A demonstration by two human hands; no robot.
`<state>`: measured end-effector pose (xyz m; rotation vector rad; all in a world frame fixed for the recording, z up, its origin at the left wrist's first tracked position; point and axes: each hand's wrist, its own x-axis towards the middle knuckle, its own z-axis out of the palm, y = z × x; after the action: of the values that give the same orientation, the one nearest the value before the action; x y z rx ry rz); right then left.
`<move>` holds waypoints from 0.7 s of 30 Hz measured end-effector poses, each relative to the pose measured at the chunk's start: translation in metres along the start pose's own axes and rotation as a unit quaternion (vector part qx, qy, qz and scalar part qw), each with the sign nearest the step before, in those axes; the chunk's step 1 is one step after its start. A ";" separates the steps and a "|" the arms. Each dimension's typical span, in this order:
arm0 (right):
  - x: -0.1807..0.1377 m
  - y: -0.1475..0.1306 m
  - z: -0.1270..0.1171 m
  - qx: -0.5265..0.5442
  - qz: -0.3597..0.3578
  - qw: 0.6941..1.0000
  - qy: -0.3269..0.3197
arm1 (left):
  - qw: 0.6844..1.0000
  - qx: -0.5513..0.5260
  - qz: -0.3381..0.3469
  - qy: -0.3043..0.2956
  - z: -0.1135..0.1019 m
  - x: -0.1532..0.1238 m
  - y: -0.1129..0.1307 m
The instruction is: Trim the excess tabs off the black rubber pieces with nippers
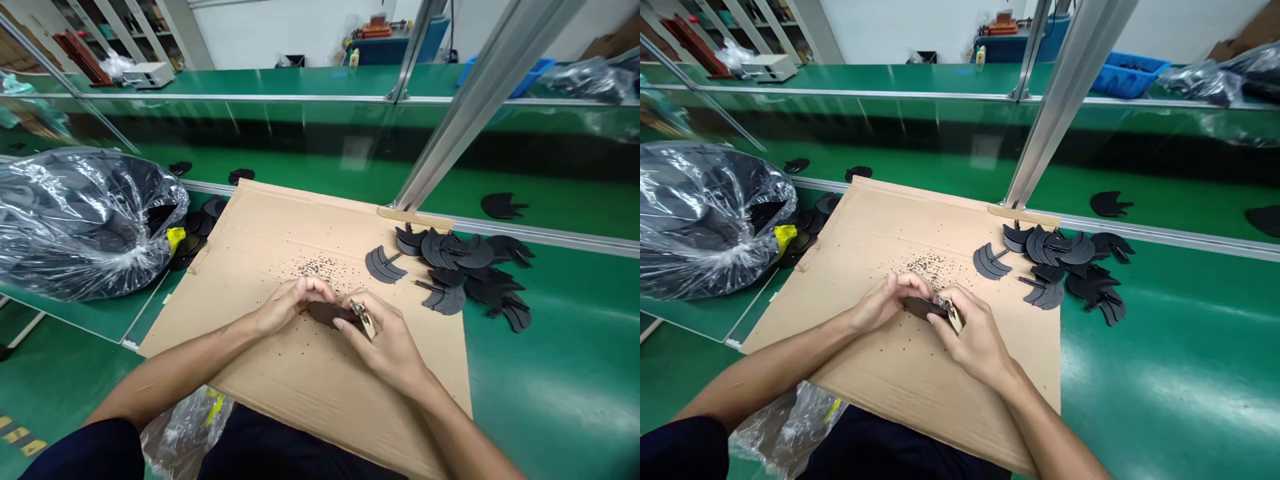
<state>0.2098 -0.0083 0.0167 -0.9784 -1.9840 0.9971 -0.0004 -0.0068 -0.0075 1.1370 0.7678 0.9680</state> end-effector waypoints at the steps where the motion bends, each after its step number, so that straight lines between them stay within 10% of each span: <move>1: 0.000 0.000 0.000 -0.012 -0.034 0.999 0.005 | 1.000 0.012 -0.009 0.006 -0.001 0.001 0.001; 12: -0.003 0.007 0.006 -0.212 -0.278 0.936 0.027 | 0.934 0.326 -0.004 -0.147 -0.021 0.009 0.037; 21: -0.004 0.020 0.000 -0.234 -0.148 0.957 0.086 | 0.773 0.611 0.112 0.130 -0.080 0.134 0.077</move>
<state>0.2176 -0.0036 -0.0018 -0.9313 -2.1790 0.2702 -0.0351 0.1560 0.0427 2.2850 1.6265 0.7733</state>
